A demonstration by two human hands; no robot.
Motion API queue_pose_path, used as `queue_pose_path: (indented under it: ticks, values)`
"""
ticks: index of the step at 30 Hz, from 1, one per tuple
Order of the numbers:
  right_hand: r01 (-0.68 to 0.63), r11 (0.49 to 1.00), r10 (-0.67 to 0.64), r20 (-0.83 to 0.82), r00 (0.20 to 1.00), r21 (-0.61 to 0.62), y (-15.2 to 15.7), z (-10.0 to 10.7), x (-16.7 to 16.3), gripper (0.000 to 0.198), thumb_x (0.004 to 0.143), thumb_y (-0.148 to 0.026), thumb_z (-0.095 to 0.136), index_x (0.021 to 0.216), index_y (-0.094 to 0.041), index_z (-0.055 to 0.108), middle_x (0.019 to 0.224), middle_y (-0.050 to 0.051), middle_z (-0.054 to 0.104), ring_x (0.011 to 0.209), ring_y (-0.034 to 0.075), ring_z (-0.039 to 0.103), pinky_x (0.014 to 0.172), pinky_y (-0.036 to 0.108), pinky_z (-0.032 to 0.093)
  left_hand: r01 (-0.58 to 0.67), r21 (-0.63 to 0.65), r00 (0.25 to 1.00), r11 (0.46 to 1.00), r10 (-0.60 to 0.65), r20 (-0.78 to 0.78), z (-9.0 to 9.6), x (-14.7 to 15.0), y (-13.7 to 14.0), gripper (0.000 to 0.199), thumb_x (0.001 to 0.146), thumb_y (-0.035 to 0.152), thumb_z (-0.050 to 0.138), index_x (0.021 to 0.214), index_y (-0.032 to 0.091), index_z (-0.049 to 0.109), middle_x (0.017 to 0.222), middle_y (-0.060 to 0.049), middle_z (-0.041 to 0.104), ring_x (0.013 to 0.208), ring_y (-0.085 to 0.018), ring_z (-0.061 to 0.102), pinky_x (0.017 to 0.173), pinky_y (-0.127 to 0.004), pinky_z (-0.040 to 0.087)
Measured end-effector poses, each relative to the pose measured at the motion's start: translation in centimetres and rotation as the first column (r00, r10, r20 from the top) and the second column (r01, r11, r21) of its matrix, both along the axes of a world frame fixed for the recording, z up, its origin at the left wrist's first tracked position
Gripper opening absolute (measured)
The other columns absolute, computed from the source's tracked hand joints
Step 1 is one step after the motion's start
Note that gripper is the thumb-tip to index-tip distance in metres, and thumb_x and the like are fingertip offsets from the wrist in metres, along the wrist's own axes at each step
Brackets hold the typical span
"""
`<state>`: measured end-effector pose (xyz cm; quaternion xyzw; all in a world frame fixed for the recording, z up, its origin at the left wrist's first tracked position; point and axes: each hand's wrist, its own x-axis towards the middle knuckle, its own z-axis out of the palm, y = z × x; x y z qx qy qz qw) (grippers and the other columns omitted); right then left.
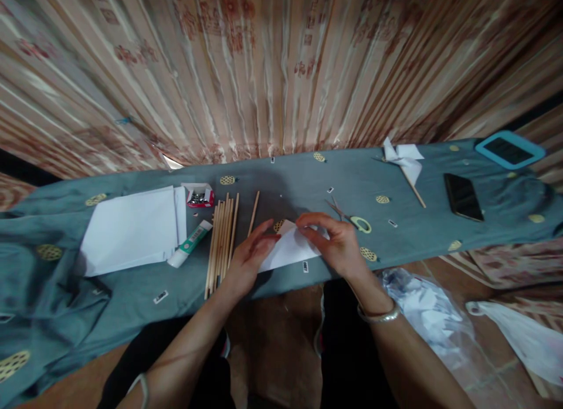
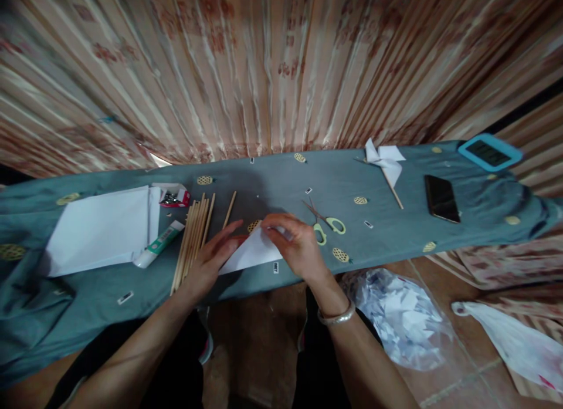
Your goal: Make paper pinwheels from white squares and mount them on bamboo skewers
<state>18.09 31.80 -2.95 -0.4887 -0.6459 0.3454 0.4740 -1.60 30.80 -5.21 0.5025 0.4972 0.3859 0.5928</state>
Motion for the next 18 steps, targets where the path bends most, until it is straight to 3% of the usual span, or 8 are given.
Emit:
queue_pose_path:
  ticks: [4, 8, 11, 15, 18]
  values:
    - [0.025, 0.999, -0.015, -0.240, 0.971, 0.038, -0.1, 1.8, 0.6, 0.015, 0.080, -0.016, 0.069, 0.084, -0.029, 0.075, 0.111, -0.001, 0.072, 0.106, 0.017, 0.064, 0.095, 0.035, 0.049, -0.098, -0.097, 0.954, 0.991, 0.121, 0.274, 0.7, -0.8, 0.5, 0.050, 0.081, 0.045, 0.063, 0.121, 0.015, 0.065, 0.115, -0.013, 0.073, 0.119, -0.029, 0.061, 0.108, -0.043, 0.039]
    - [0.021, 1.000, -0.014, -0.412, 0.911, 0.012, -0.2, 1.9, 1.5, 0.013, 0.078, -0.018, 0.073, 0.083, -0.030, 0.075, 0.114, -0.001, 0.071, 0.107, 0.017, 0.064, 0.100, 0.037, 0.046, -0.075, -0.090, 0.893, 0.993, 0.107, 0.437, 1.3, -1.5, 0.7, 0.040, 0.077, 0.034, 0.063, 0.112, 0.017, 0.071, 0.107, -0.011, 0.075, 0.118, -0.028, 0.062, 0.110, -0.045, 0.037]
    - [0.024, 0.997, -0.056, -0.513, 0.857, -0.068, -0.3, 1.6, 1.9, 0.008, 0.075, -0.023, 0.077, 0.081, -0.029, 0.075, 0.113, -0.002, 0.072, 0.105, 0.016, 0.064, 0.100, 0.035, 0.046, -0.048, 0.007, 0.958, 0.999, 0.044, 0.282, 1.1, -1.2, 0.4, 0.031, 0.075, 0.027, 0.067, 0.105, 0.020, 0.075, 0.113, -0.009, 0.074, 0.123, -0.028, 0.058, 0.113, -0.046, 0.034]
    - [0.000, 0.994, -0.064, -0.560, 0.826, -0.113, -0.3, 1.7, 1.6, 0.008, 0.072, -0.029, 0.080, 0.078, -0.028, 0.075, 0.110, -0.001, 0.073, 0.101, 0.015, 0.065, 0.100, 0.034, 0.046, 0.034, 0.262, 0.999, 0.964, -0.036, 0.004, 0.3, -0.3, -0.1, 0.020, 0.071, 0.030, 0.077, 0.090, 0.024, 0.078, 0.119, -0.009, 0.071, 0.135, -0.031, 0.045, 0.112, -0.049, 0.035]
    - [0.002, 0.998, -0.038, -0.516, 0.855, -0.070, -0.7, 2.4, 1.5, 0.008, 0.074, -0.030, 0.079, 0.080, -0.028, 0.074, 0.112, 0.000, 0.072, 0.102, 0.017, 0.066, 0.100, 0.037, 0.047, 0.016, 0.411, 0.996, 0.911, 0.023, -0.088, 0.2, -0.7, 0.0, 0.010, 0.074, 0.030, 0.073, 0.081, 0.024, 0.077, 0.109, -0.008, 0.074, 0.125, -0.031, 0.055, 0.105, -0.048, 0.044]
